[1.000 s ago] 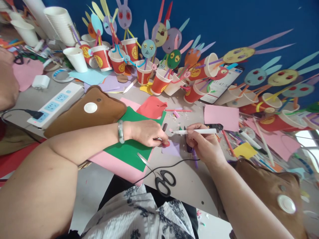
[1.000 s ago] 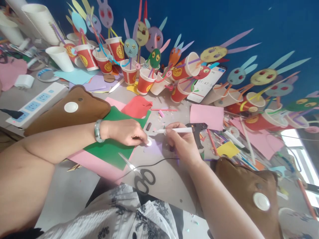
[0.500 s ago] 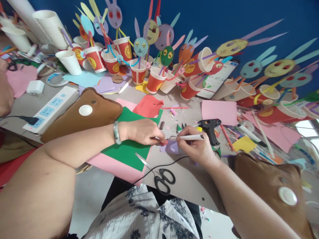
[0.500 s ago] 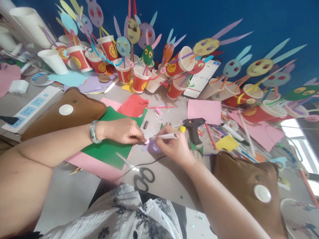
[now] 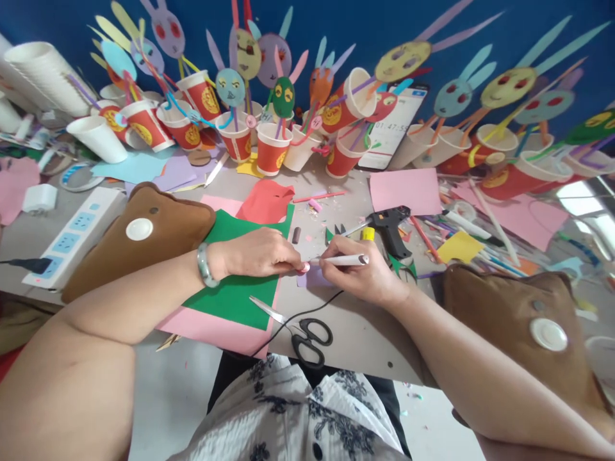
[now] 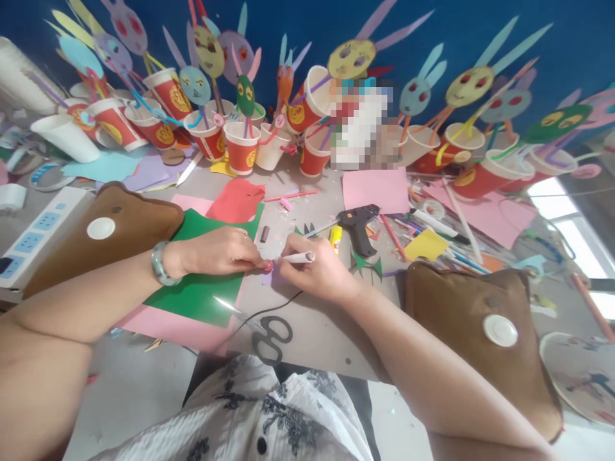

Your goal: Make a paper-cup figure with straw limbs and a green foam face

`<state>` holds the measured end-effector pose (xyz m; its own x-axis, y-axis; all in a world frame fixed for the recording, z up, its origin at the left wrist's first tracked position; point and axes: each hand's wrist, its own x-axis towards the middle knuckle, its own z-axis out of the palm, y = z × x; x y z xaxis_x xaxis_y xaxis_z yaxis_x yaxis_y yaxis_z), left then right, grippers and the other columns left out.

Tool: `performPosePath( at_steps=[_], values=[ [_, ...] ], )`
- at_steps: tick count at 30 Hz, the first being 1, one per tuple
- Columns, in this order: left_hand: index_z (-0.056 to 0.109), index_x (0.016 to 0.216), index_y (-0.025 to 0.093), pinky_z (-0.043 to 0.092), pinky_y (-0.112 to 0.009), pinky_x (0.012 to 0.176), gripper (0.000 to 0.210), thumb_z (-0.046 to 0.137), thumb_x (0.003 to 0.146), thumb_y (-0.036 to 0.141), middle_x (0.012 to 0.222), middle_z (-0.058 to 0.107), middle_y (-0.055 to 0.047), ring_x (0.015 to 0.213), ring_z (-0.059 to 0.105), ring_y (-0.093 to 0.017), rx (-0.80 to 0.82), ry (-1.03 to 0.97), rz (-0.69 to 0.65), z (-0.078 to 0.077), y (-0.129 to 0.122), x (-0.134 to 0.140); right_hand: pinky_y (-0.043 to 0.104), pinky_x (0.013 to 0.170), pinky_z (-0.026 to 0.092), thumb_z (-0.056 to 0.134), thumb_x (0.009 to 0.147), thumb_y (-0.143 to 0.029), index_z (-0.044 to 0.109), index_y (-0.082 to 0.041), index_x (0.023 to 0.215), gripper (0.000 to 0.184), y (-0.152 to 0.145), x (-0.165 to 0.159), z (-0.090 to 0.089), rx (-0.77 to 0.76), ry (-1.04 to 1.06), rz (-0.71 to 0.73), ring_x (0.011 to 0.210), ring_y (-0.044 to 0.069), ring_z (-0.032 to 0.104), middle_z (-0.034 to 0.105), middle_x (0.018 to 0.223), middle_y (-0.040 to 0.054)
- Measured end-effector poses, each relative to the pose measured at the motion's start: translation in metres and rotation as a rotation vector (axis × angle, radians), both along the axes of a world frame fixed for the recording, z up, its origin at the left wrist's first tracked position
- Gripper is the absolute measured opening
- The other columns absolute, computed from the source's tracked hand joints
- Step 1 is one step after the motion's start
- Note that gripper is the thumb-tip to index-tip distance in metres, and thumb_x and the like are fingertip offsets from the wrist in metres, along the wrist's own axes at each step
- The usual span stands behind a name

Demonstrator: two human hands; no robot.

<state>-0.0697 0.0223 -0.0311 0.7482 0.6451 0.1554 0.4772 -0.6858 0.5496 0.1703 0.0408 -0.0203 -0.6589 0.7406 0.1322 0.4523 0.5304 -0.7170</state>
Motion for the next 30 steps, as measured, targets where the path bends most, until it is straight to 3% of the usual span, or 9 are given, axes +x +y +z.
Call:
performPosePath(
  at_steps=[7,13,22,30],
  values=[
    [0.077,0.100,0.025,0.044,-0.025,0.072,0.020,0.059,0.097,0.032,0.091,0.079,-0.003,0.077,0.068,-0.014,0.019,0.032,-0.037,0.005,0.000,-0.002,0.022,0.056,0.035,0.053,0.076,-0.016,0.051,-0.021,0.070,0.008,0.007,0.004,0.003,-0.031,0.049,0.186,0.052,0.009,0.046,0.059,0.061,-0.0031],
    [0.077,0.100,0.023,0.048,-0.025,0.072,0.022,0.057,0.098,0.032,0.089,0.078,-0.003,0.079,0.070,-0.014,0.009,0.060,-0.047,0.012,0.000,-0.001,0.022,0.053,0.032,0.054,0.075,-0.015,0.047,-0.021,0.067,0.012,0.011,0.008,0.010,-0.073,0.062,0.289,0.050,0.008,0.038,0.053,0.057,-0.0052],
    [0.076,0.096,0.020,0.049,-0.024,0.071,0.023,0.057,0.098,0.031,0.084,0.078,-0.003,0.076,0.070,-0.014,0.071,0.030,-0.063,0.012,-0.001,0.001,0.023,0.055,0.030,0.053,0.077,-0.019,0.048,-0.020,0.070,0.009,0.014,0.008,0.003,-0.046,0.076,0.256,0.051,0.008,0.037,0.053,0.058,-0.0046],
    [0.076,0.097,0.020,0.049,-0.024,0.070,0.024,0.056,0.099,0.032,0.082,0.077,-0.004,0.075,0.069,-0.014,0.080,0.034,-0.060,0.013,0.000,0.001,0.022,0.055,0.031,0.055,0.077,-0.017,0.052,-0.018,0.069,0.009,0.017,0.013,0.007,-0.161,0.101,0.381,0.055,0.007,0.043,0.057,0.061,-0.0037]
  ],
)
